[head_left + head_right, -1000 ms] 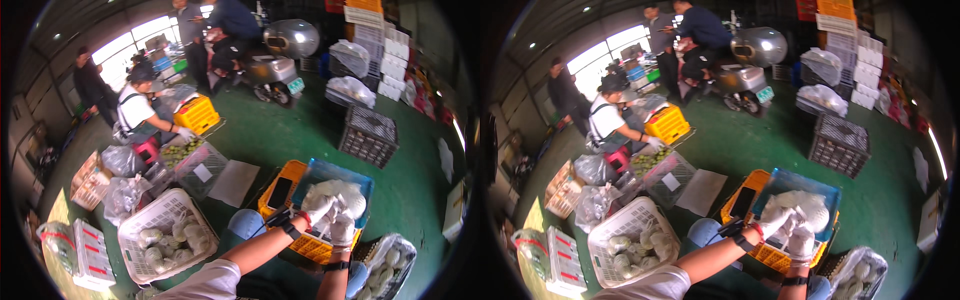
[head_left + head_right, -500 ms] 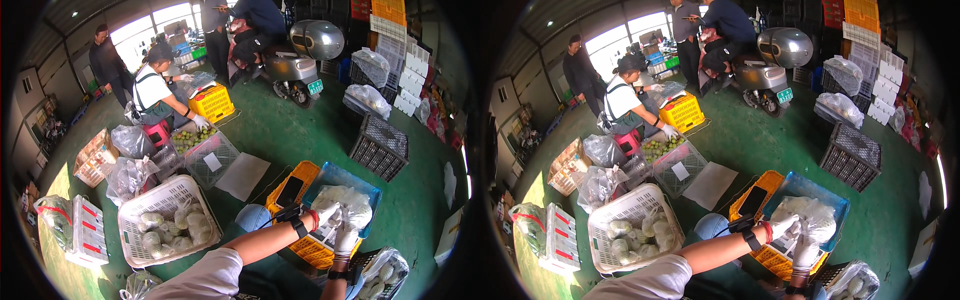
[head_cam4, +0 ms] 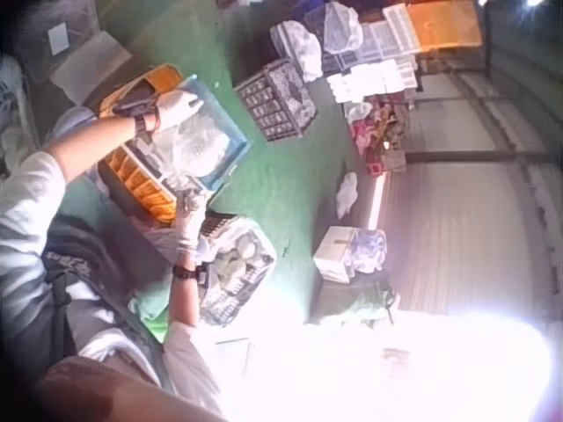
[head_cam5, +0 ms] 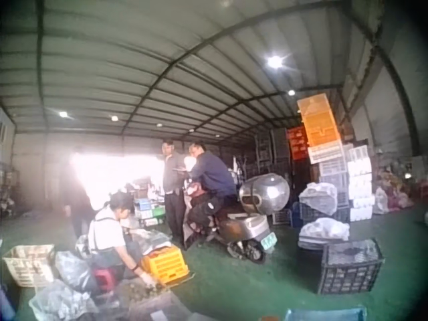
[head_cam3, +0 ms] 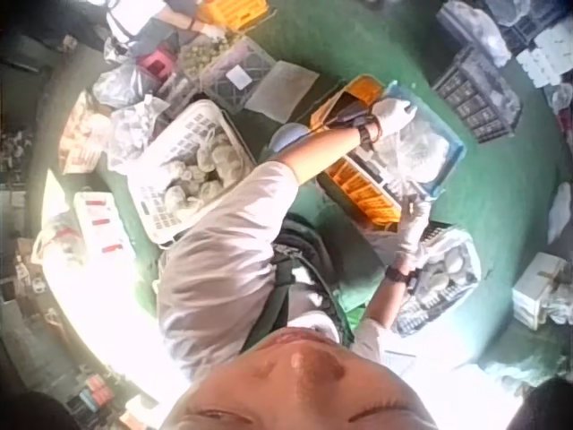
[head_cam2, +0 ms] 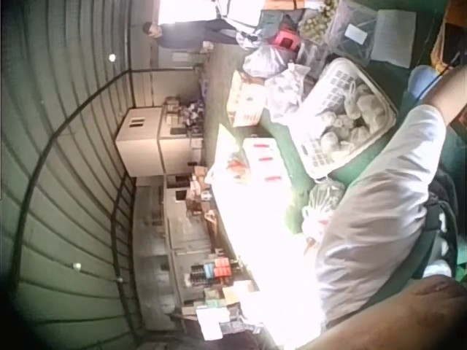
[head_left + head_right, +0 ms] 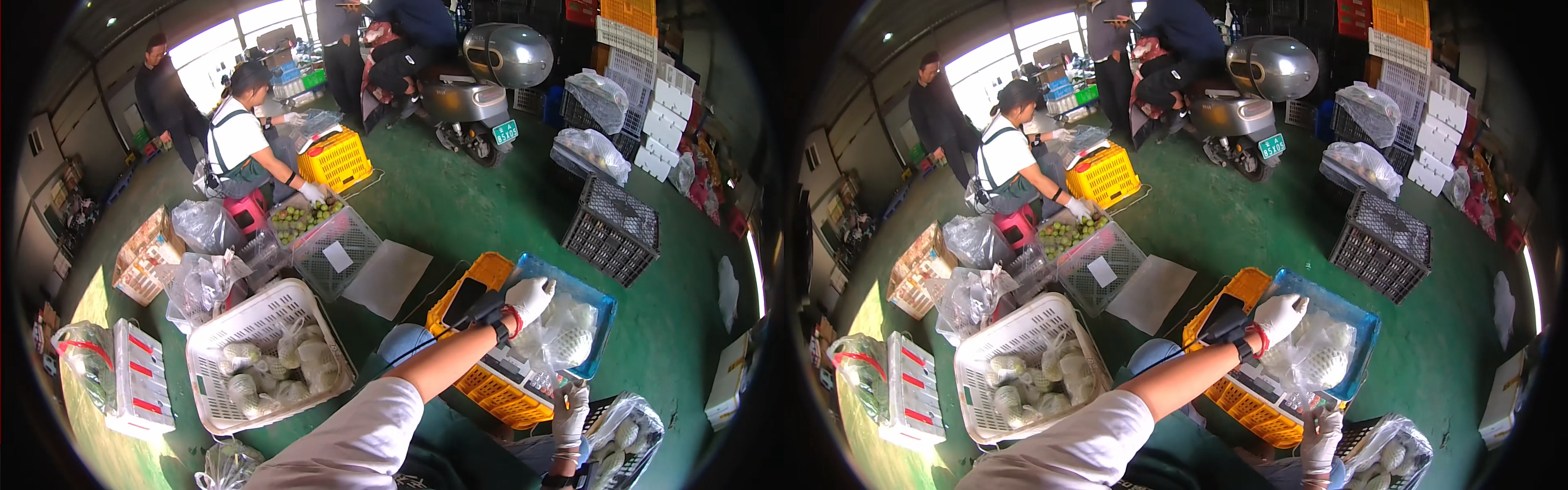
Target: Weighing and packing foam-wrapped guavas into plastic bags in a distribution warehouse.
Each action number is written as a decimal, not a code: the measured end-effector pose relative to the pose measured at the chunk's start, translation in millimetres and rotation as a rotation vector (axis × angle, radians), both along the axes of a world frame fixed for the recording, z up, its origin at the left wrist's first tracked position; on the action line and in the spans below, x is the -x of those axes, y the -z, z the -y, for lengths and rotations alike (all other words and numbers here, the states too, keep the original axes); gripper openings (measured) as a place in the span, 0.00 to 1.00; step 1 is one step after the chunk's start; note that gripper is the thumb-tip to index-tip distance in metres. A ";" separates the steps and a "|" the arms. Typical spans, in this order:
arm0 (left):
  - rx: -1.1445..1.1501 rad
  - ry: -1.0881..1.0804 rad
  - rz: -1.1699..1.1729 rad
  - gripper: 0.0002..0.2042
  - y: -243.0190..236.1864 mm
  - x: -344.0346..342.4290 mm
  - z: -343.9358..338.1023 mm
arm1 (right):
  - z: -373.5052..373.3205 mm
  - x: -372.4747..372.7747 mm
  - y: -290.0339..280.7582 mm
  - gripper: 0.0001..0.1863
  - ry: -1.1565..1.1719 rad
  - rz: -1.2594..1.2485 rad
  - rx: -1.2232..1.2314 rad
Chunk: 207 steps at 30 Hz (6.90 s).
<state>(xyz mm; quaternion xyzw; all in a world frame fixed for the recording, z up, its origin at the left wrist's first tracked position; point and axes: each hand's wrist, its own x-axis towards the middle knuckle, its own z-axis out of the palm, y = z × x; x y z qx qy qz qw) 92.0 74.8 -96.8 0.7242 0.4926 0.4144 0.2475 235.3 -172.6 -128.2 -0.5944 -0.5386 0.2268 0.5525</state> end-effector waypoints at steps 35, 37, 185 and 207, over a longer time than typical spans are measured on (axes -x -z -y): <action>0.483 0.934 0.216 0.03 -49.6 4.4 10.9 | -95.4 -4.9 -58.0 0.03 0.001 -0.420 0.178; 0.335 0.938 0.135 0.02 -35.9 10.8 2.3 | -105.3 -6.0 -47.8 0.05 -0.026 -0.328 0.159; 1.155 0.986 0.879 0.21 -30.4 58.4 269.4 | -48.5 -3.9 -101.0 0.07 -0.008 -1.363 -0.186; 1.495 0.791 0.805 0.24 -36.0 51.9 283.7 | -28.1 21.2 -108.5 0.06 0.433 0.213 -0.203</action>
